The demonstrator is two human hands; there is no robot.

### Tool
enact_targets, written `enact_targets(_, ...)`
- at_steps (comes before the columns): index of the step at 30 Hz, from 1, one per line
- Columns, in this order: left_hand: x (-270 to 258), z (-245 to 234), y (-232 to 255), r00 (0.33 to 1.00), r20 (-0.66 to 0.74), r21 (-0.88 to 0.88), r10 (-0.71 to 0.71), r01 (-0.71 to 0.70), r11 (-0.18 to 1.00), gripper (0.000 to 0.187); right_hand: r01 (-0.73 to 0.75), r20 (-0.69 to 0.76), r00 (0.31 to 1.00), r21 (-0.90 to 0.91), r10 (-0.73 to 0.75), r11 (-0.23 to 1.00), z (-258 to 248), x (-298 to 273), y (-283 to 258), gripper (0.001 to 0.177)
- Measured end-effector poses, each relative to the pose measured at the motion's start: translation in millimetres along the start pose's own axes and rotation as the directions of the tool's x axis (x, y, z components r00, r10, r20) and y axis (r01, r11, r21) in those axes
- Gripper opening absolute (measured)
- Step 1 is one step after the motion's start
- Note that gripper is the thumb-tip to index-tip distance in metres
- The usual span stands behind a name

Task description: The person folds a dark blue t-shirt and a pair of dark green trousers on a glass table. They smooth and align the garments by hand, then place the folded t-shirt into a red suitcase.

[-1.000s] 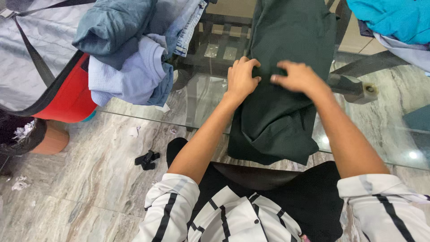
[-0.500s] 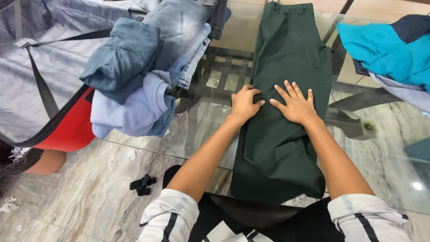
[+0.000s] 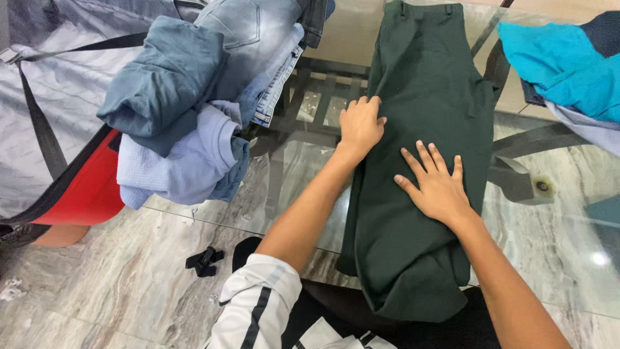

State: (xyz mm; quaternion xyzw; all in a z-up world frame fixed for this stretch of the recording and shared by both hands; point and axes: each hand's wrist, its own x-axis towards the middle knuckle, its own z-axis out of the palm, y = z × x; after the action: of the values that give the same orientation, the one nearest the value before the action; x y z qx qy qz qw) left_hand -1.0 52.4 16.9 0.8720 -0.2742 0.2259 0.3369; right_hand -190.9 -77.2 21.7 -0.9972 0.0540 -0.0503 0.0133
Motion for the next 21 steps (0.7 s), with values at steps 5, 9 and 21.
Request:
enact_targets(5,-9.2,16.4,-9.2,0.990,0.065,-0.130,-0.126,0.134,0.982,0.037,0.088,0.086,0.993,-0.036,-0.084,0.995,-53.4,-10.2,-12.5,0.070)
enact_targets(9,-11.4,11.6,-14.4,0.957,0.197,-0.159,-0.214,0.247,0.956,0.039,-0.073,0.204,0.975,-0.060,0.083,0.996,-90.6,26.2,1.7,0.037)
enact_targets(21,-12.9,-1.8,-14.6,0.972,0.188,-0.260,-0.138,0.185,0.948,0.028,0.381,-0.208,0.820,-0.497,-0.533,0.780,-21.8,252.1,27.6,0.032)
